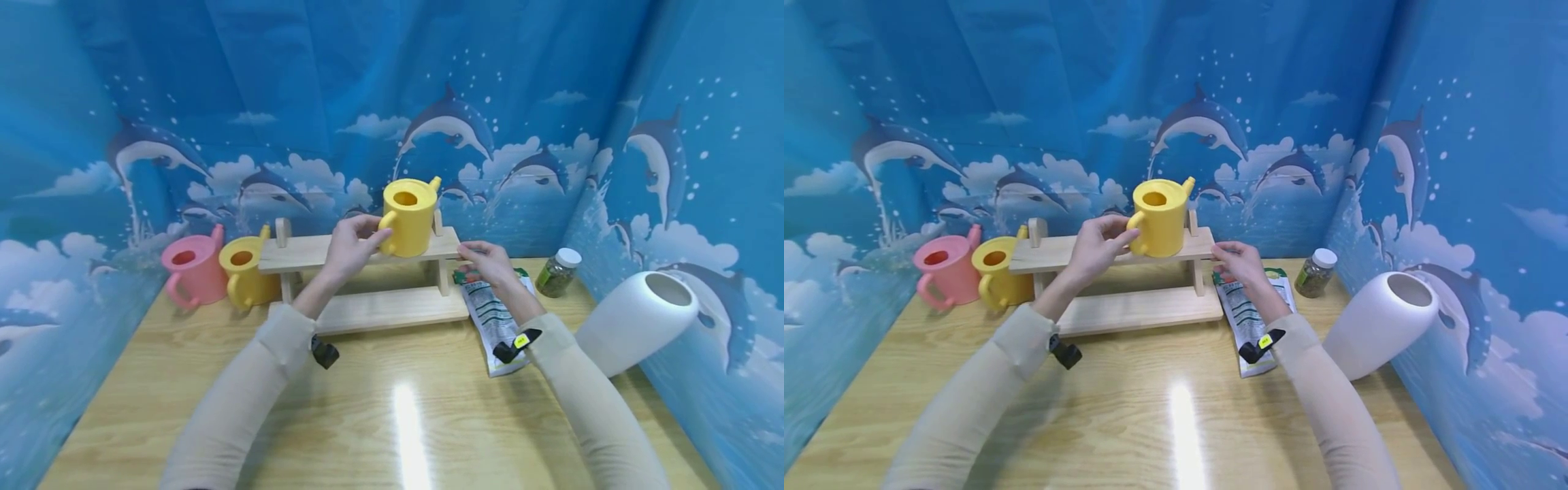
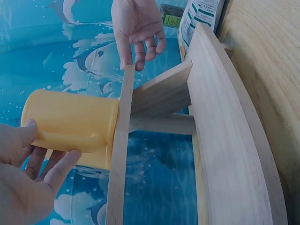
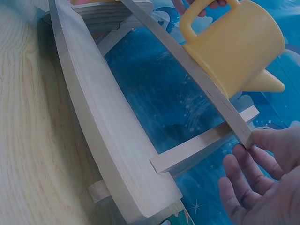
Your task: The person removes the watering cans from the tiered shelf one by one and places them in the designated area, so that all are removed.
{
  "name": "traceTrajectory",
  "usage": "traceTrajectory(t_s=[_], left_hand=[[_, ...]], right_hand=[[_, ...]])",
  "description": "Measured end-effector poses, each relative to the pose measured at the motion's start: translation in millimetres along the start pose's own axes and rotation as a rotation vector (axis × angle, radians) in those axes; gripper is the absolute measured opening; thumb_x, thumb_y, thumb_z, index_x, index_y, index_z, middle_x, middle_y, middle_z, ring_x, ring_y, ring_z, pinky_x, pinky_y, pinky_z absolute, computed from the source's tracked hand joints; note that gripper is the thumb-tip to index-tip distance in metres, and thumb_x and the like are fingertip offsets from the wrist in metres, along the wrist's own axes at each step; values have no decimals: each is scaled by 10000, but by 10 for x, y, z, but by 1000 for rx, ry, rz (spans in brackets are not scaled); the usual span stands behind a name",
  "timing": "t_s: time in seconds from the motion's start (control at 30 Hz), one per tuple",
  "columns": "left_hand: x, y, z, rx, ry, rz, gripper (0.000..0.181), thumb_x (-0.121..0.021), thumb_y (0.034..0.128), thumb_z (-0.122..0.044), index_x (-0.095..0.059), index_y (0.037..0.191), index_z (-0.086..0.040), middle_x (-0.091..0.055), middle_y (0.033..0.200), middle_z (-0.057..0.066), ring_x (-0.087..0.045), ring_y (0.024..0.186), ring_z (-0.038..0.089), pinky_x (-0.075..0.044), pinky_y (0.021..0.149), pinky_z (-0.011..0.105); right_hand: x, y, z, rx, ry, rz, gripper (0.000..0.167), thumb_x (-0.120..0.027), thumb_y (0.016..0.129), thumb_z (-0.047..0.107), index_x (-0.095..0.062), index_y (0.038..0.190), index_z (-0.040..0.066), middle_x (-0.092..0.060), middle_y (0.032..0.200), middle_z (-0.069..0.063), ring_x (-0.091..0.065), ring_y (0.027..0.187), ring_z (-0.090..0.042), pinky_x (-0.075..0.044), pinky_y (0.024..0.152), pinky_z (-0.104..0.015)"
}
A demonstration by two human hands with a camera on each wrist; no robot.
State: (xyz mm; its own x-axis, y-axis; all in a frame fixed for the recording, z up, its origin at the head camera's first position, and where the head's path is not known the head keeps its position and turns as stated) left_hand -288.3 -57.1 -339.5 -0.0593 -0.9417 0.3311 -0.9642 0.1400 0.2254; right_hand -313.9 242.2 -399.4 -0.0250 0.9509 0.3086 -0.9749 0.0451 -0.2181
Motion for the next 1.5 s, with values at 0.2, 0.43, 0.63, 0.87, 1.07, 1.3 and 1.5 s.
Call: traceTrajectory(t_s=[0.2, 0.43, 0.63, 0.87, 1.07, 1.3, 1.5], left_hand=[[145, -73, 27, -3, -12, -33, 327, -710, 1028, -247, -699, 1301, -68, -726, 1207, 144, -708, 1102, 264, -687, 860, 339], [388, -240, 58, -50, -2, -76, 336, -686, 1043, -242, -693, 1301, -26, -725, 1176, 181, -706, 1050, 277, -688, 827, 320], [658, -494, 113, -53, -55, -114, 365, -694, 1038, -240, -678, 1307, 6, -701, 1162, 189, -691, 984, 127, -671, 829, 254], [1014, -896, 144, -68, 25, -207, 331, -703, 1030, -214, -693, 1284, -3, -729, 1044, 3, -705, 884, -5, -666, 762, 206], [1326, -1232, 194, -30, 84, -280, 352, -700, 1028, -202, -677, 1306, 13, -706, 1036, -230, -709, 952, -61, -658, 765, 197], [1694, -1604, 317, 30, 79, -364, 321, -705, 1018, -176, -696, 1320, -68, -734, 1079, -270, -717, 958, -92, -641, 739, 157], [1958, -1892, 472, -20, -157, -437, 236, -699, 986, 11, -757, 1174, -118, -796, 986, -149, -748, 855, -35, -638, 706, 158]], right_hand=[[-10, -17, -6, 24, 12, 15, 538, -632, 1063, 401, -553, 1512, 115, -631, 1449, -212, -726, 805, -52, -633, 696, -225], [3, -15, -17, 31, 22, 27, 550, -624, 1069, 392, -535, 1526, 100, -609, 1475, -236, -717, 789, -34, -626, 690, -211], [12, 1, -22, 30, 27, 23, 546, -627, 1067, 391, -539, 1523, 104, -610, 1474, -233, -755, 889, -117, -630, 687, -213], [13, -6, -19, 30, 27, 21, 550, -635, 1061, 401, -546, 1519, 109, -600, 1483, -242, -767, 911, -132, -644, 703, -222], [15, -13, -12, 33, 26, 16, 552, -632, 1063, 398, -541, 1523, 106, -604, 1479, -239, -735, 805, -56, -637, 690, -227], [14, -21, -7, 34, 23, 21, 555, -635, 1062, 395, -538, 1525, 105, -613, 1461, -224, -720, 779, -43, -640, 704, -241], [12, -14, -11, 10, 24, 17, 549, -635, 1059, 408, -543, 1523, 128, -618, 1451, -191, -727, 795, -49, -638, 990, -482]])
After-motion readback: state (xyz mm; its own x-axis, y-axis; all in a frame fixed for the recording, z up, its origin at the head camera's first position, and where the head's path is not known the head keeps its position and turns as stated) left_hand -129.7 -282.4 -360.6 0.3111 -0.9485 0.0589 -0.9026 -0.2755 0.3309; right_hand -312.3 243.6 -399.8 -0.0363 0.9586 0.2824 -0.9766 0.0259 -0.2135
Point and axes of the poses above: each hand's wrist, its own y-axis towards the middle knuckle, its own x-axis out of the back of the hand, z = x × y, the point moved 1 cm from there along y, towards the middle knuckle
